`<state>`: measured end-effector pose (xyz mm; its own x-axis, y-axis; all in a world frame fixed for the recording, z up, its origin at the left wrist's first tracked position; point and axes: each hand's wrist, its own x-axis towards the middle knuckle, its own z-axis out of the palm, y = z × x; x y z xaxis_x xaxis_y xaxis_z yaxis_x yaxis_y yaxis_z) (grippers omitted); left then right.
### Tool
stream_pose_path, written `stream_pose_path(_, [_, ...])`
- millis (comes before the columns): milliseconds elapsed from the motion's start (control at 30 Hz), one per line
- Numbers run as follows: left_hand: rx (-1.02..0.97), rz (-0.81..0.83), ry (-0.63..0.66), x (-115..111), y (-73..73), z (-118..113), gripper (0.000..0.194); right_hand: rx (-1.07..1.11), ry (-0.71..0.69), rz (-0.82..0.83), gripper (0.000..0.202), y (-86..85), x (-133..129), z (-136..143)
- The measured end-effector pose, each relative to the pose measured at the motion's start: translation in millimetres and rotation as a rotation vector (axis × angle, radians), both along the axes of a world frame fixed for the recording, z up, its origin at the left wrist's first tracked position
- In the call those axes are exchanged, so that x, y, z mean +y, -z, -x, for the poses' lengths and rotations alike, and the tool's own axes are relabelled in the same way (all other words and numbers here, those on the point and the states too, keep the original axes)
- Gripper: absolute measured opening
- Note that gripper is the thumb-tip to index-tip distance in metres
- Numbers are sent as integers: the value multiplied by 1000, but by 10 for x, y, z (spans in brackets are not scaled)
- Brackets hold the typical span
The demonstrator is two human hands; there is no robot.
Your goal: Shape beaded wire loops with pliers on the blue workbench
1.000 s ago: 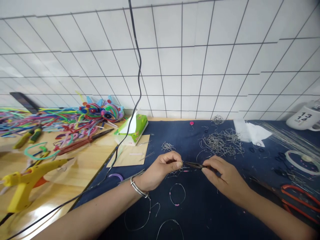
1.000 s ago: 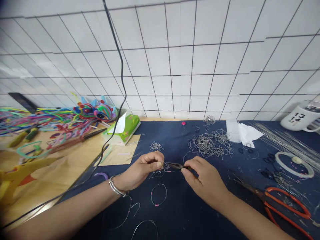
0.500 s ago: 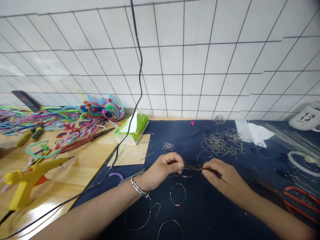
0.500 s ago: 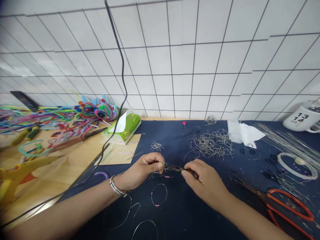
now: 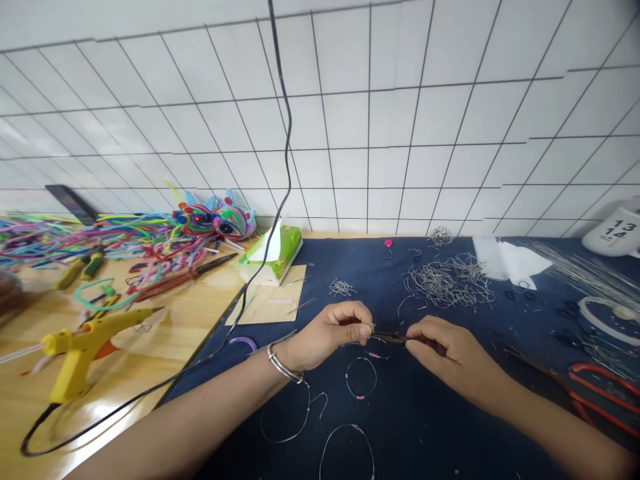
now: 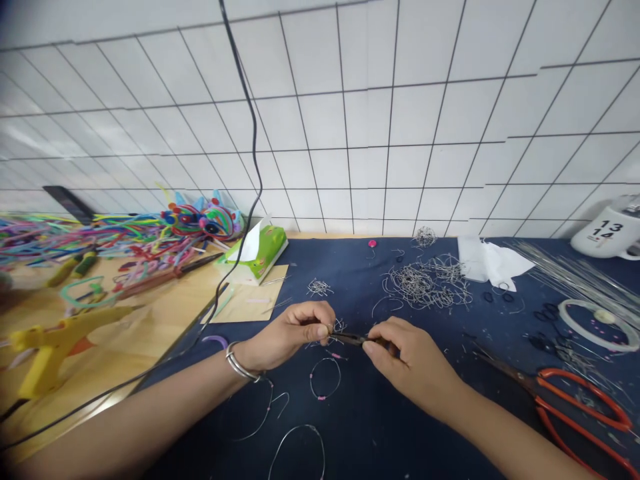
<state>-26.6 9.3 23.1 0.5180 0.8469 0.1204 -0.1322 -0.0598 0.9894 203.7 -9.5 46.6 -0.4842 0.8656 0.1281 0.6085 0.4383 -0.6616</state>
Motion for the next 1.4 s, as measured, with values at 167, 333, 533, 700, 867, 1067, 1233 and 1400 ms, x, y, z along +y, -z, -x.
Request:
stream_pose_path(167, [-15, -5, 16, -92, -48, -42, 12, -25, 32, 48, 17, -43, -134, -55])
stream_pose_path(333, [-10, 15, 50, -162, -87, -99, 12, -23, 28, 27, 18, -87, -227, -87])
stream_pose_path(533, [-21, 35, 56, -178, -34, -118, 10, -22, 32, 45, 16, -70, -250, -62])
stream_pose_path(700, [-65, 111, 66, -156, 28, -110, 11, -17, 45, 67, 14, 3, -239, -27])
stream_pose_path(867, [-121, 180, 56, -147, 56, -113, 9, -22, 63, 55, 13, 28, -243, 5])
stream_pose_path(1067, [-183, 293, 82, -160, 31, -119, 14, 0, 103, -19, 13, 83, -233, -20])
stream_pose_path(1233, [-203, 361, 81, -186, 12, -131, 20, 18, 119, -73, 13, 137, -209, -62])
stream_pose_path(1400, [-201, 418, 43, -200, 13, -154, 16, -7, 123, -116, 12, 158, -193, -84])
